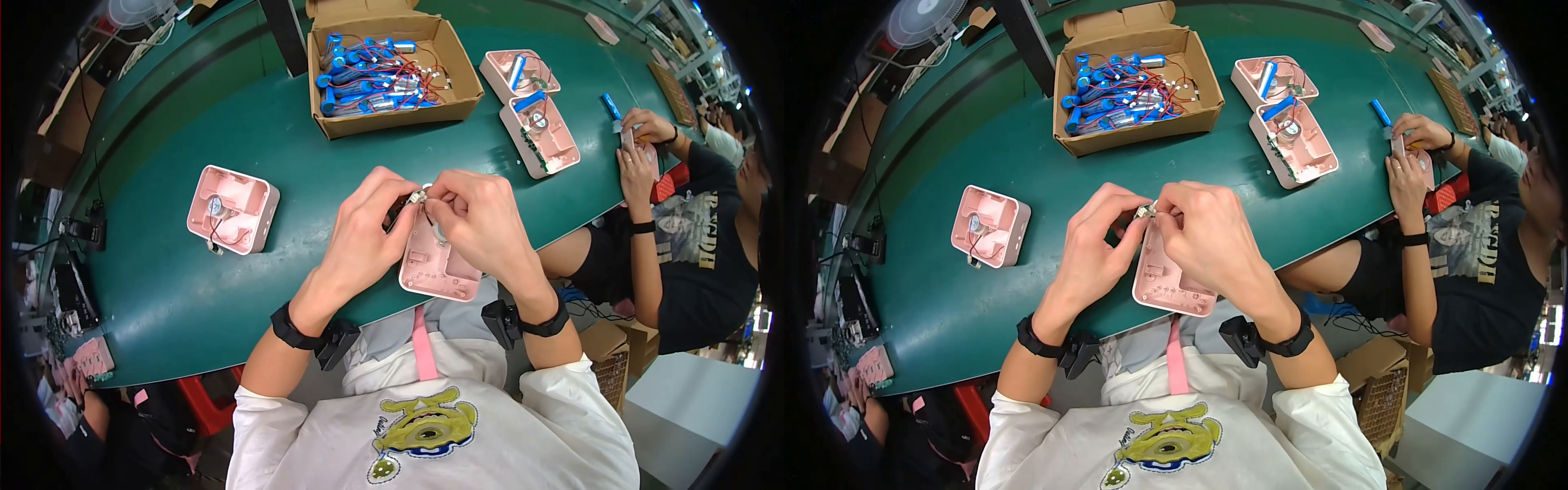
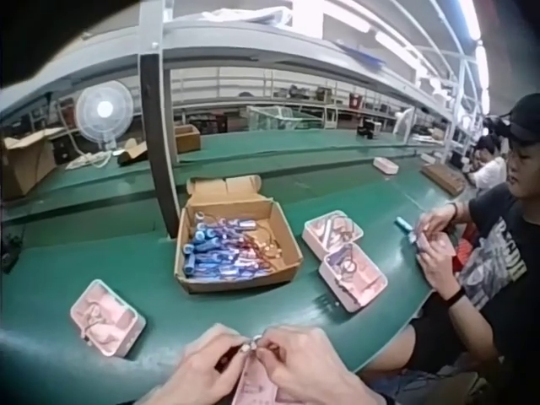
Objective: The person picks up a battery from a box and plugs its connector into a circuit board. They then place the battery and the circuit board into a pink plastic housing before setting the assembly aside.
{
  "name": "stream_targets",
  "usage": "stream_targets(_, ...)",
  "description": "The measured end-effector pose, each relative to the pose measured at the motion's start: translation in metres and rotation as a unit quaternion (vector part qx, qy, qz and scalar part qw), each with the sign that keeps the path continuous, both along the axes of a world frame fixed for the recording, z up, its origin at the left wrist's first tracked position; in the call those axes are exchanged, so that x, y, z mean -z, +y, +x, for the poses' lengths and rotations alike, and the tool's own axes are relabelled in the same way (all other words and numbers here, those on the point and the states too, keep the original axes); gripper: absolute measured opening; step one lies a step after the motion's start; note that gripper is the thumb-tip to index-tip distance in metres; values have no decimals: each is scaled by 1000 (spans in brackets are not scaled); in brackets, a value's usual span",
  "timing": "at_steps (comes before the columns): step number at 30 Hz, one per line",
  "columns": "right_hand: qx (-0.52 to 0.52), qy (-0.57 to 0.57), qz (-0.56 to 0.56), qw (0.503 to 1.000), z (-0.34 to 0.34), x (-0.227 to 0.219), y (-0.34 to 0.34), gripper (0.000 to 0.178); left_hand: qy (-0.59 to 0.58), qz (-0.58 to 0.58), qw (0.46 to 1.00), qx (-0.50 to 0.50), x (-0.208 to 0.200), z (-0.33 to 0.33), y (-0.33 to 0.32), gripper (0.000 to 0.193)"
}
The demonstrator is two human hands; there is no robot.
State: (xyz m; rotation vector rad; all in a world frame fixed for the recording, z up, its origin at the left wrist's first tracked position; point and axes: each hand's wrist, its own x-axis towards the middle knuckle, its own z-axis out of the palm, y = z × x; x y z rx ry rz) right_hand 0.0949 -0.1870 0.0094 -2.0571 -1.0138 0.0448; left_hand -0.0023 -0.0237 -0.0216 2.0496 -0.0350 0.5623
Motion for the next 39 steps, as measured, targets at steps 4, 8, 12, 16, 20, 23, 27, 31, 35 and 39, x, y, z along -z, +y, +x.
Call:
stream_targets(4,3,17,5,1000,3,0,-3,6,-40,30,999,6,1,3,-1,15)
stream_targets(8,4,25,1,1000,4,3,-1,7,-58,61,996,3,2,3,-1,17)
stream_targets(12,11,26,-27,999,3,2,1,8,-59,68,996,-5,3,3,-2,19)
stream_targets(16,28,-9,-3,1000,0,7,3,8,-67,69,995,-14,5,4,-3,20)
stream_targets(20,41,28,-10,999,-2,7,3,8,-67,71,995,-21,6,4,-5,20)
stream_targets(23,48,19,-21,998,-2,8,2,9,-66,67,995,-21,4,4,-8,20)
stream_targets(27,39,16,-32,999,2,5,9,10,-65,106,992,-32,3,4,-5,25)
stream_targets(31,46,22,-36,998,1,6,4,11,-68,92,993,-23,6,5,-4,24)
stream_targets(35,42,58,-21,997,-3,1,-1,12,-62,76,995,-3,4,3,1,22)
stream_targets(39,24,52,-9,998,1,7,2,13,-40,45,998,2,5,3,2,21)
